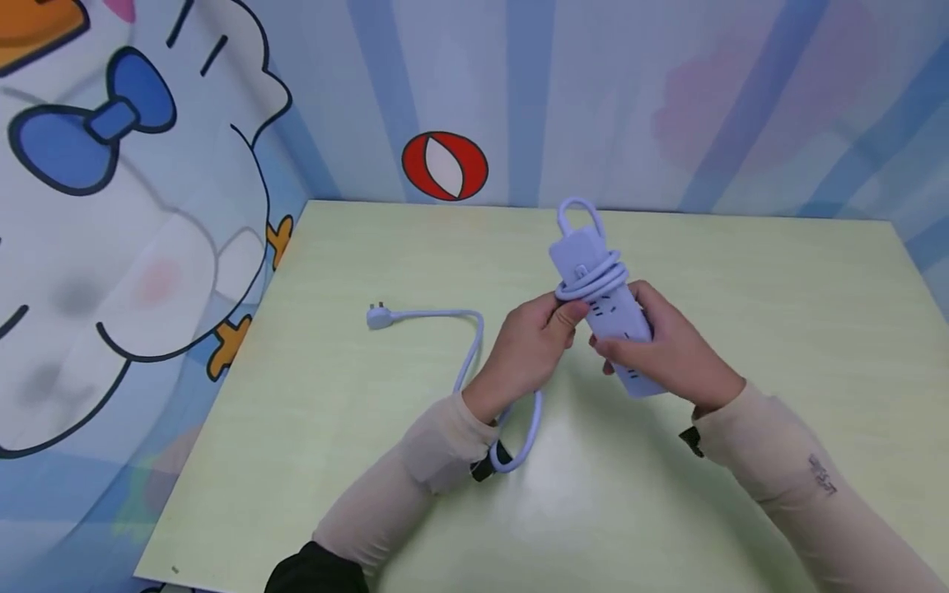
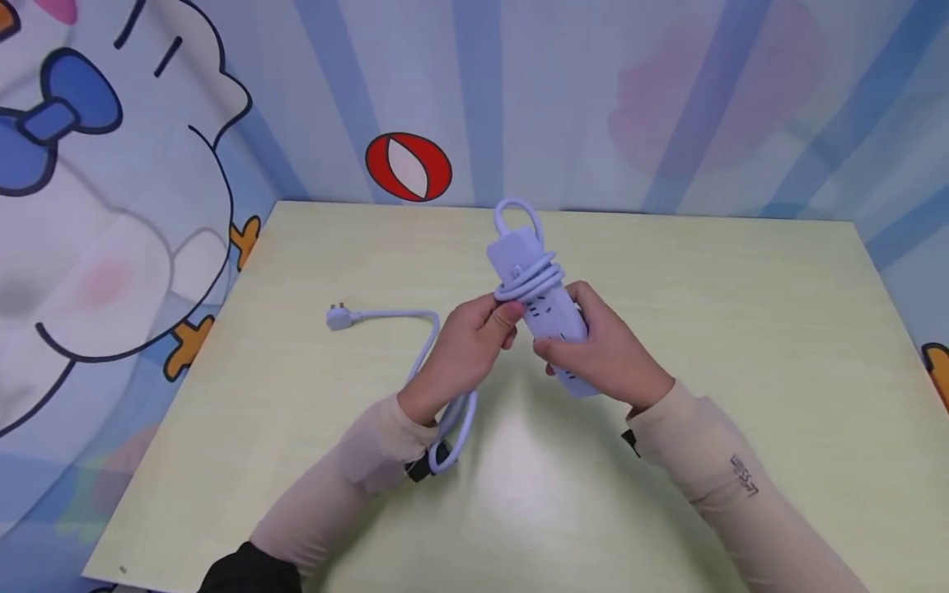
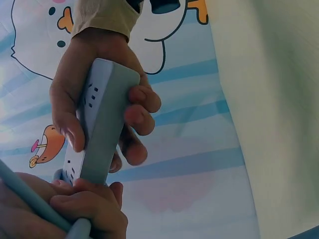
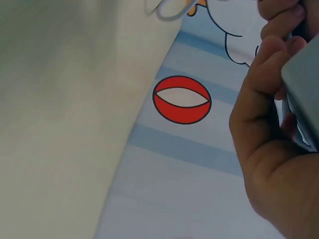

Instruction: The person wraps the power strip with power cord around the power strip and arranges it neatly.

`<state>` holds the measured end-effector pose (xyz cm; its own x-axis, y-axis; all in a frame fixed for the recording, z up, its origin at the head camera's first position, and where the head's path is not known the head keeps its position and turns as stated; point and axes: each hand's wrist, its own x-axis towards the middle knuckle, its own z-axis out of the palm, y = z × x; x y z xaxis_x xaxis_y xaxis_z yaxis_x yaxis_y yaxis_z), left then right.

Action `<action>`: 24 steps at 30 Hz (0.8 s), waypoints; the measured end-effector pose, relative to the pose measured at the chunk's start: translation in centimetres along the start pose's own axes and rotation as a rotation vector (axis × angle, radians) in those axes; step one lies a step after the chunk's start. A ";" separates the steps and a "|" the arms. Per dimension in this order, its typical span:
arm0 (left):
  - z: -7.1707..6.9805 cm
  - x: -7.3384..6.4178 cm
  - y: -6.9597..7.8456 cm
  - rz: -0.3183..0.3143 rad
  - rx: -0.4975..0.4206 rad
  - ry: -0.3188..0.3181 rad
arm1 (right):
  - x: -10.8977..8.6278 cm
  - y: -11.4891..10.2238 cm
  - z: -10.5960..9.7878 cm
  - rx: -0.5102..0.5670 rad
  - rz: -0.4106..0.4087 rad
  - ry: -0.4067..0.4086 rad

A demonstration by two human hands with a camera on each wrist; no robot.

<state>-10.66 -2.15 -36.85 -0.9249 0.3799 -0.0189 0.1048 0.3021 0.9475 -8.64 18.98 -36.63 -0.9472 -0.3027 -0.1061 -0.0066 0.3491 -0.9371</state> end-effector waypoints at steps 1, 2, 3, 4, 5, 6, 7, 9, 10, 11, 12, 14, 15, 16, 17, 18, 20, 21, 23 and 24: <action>-0.2 0.0 0.0 -0.004 -0.004 -0.006 | 0.0 0.1 0.0 0.054 0.031 -0.023; -0.3 0.0 0.0 -0.005 -0.009 -0.018 | -0.1 0.2 0.0 0.097 0.061 -0.041; -0.5 0.0 -0.1 -0.003 -0.017 -0.039 | -0.3 0.2 -0.1 0.119 0.082 -0.051; -0.7 -0.1 0.0 0.001 -0.021 -0.064 | -0.4 0.2 -0.1 0.121 0.091 -0.052; -1.0 -0.1 0.0 0.004 -0.024 -0.092 | -0.6 0.2 -0.2 0.106 0.093 -0.042; -1.2 -0.2 0.0 0.009 -0.020 -0.119 | -0.7 0.0 -0.4 0.090 0.090 -0.017; -1.4 -0.3 0.1 0.011 -0.014 -0.145 | -0.8 0.0 -0.5 0.075 0.081 0.013; -1.9 -0.5 0.2 0.012 0.003 -0.191 | -1.0 -0.2 -0.9 0.047 0.041 0.065; -2.0 -0.5 0.3 0.012 0.022 -0.206 | -1.0 -0.4 -1.1 0.028 0.015 0.089; -2.1 -0.5 0.4 0.009 0.045 -0.217 | -0.9 -0.5 -1.4 0.016 -0.008 0.108; -2.2 -0.5 0.5 0.006 0.066 -0.226 | -0.9 -0.6 -1.5 0.010 -0.025 0.123; -2.3 -0.6 0.6 -0.008 0.101 -0.243 | -0.8 -0.7 -1.8 0.004 -0.054 0.124; -2.3 -0.7 0.6 -0.018 0.118 -0.253 | -0.8 -0.8 -1.8 -0.006 -0.064 0.117; -2.3 -0.7 0.6 -0.025 0.132 -0.263 | -0.8 -0.8 -1.8 -0.007 -0.074 0.111; -2.4 -0.8 0.7 -0.030 0.146 -0.272 | -0.8 -0.8 -1.9 -0.012 -0.082 0.106; -2.5 -0.9 0.7 -0.032 0.156 -0.284 | -0.8 -0.8 -2.0 -0.016 -0.091 0.107; -2.9 -0.9 0.7 -0.027 0.179 -0.315 | -1.0 -0.9 -2.1 -0.033 -0.114 0.117; -3.1 -0.9 0.7 -0.016 0.190 -0.336 | -1.1 -1.0 -2.2 -0.045 -0.122 0.124; -3.6 -0.9 0.5 0.018 0.225 -0.381 | -1.2 -1.1 -2.5 -0.072 -0.133 0.146; -3.9 -0.9 0.4 0.036 0.250 -0.404 | -1.3 -1.2 -2.7 -0.085 -0.140 0.160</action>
<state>-11.17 -5.79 -35.18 -0.7081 0.6883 -0.1572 0.2647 0.4653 0.8447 -8.28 21.32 -34.51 -0.9740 -0.2107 0.0832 -0.1616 0.3889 -0.9070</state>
